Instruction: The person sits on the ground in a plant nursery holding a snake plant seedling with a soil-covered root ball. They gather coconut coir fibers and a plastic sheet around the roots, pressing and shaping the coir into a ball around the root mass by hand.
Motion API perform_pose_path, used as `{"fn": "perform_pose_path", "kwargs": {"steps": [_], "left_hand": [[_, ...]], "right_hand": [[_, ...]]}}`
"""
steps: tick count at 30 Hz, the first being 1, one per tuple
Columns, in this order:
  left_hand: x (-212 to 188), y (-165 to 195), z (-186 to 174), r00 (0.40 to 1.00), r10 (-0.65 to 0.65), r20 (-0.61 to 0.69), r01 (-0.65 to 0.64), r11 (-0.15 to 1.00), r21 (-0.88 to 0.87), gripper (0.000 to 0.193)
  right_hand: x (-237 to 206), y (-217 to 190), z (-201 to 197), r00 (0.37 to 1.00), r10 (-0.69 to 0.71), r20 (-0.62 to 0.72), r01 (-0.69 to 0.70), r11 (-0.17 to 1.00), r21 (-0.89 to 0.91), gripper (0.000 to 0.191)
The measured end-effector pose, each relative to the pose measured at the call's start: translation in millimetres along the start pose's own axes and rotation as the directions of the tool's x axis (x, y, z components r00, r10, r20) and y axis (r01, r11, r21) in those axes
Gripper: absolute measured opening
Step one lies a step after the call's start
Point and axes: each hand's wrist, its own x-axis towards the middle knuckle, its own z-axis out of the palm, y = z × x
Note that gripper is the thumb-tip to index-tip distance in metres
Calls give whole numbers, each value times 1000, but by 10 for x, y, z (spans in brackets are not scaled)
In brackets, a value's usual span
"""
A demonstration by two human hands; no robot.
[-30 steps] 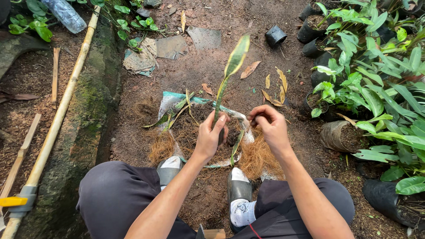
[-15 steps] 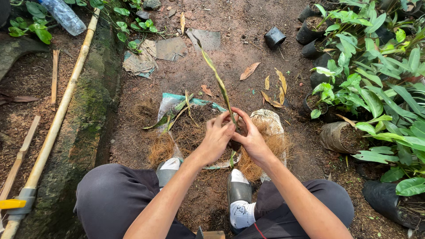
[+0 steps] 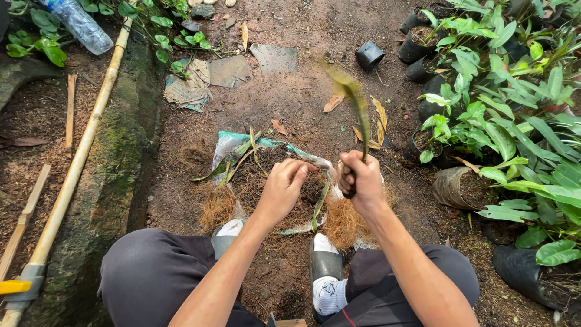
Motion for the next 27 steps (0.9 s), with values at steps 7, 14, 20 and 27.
{"fn": "perform_pose_path", "kwargs": {"steps": [7, 14, 20, 27], "left_hand": [[-12, -33, 30, 1000, -3, 25, 2, 1000, 27, 30], [-1, -41, 16, 997, 26, 67, -31, 997, 77, 30], [-7, -23, 8, 993, 20, 118, -33, 993, 117, 31], [-12, -2, -4, 993, 11, 114, -24, 993, 114, 30]], "right_hand": [[0, -133, -19, 999, 10, 41, -24, 940, 340, 21], [50, -68, -69, 999, -19, 39, 15, 993, 116, 27], [80, -63, -206, 995, -92, -27, 90, 993, -81, 49], [1, -278, 18, 1000, -11, 18, 9, 992, 125, 34]]}}
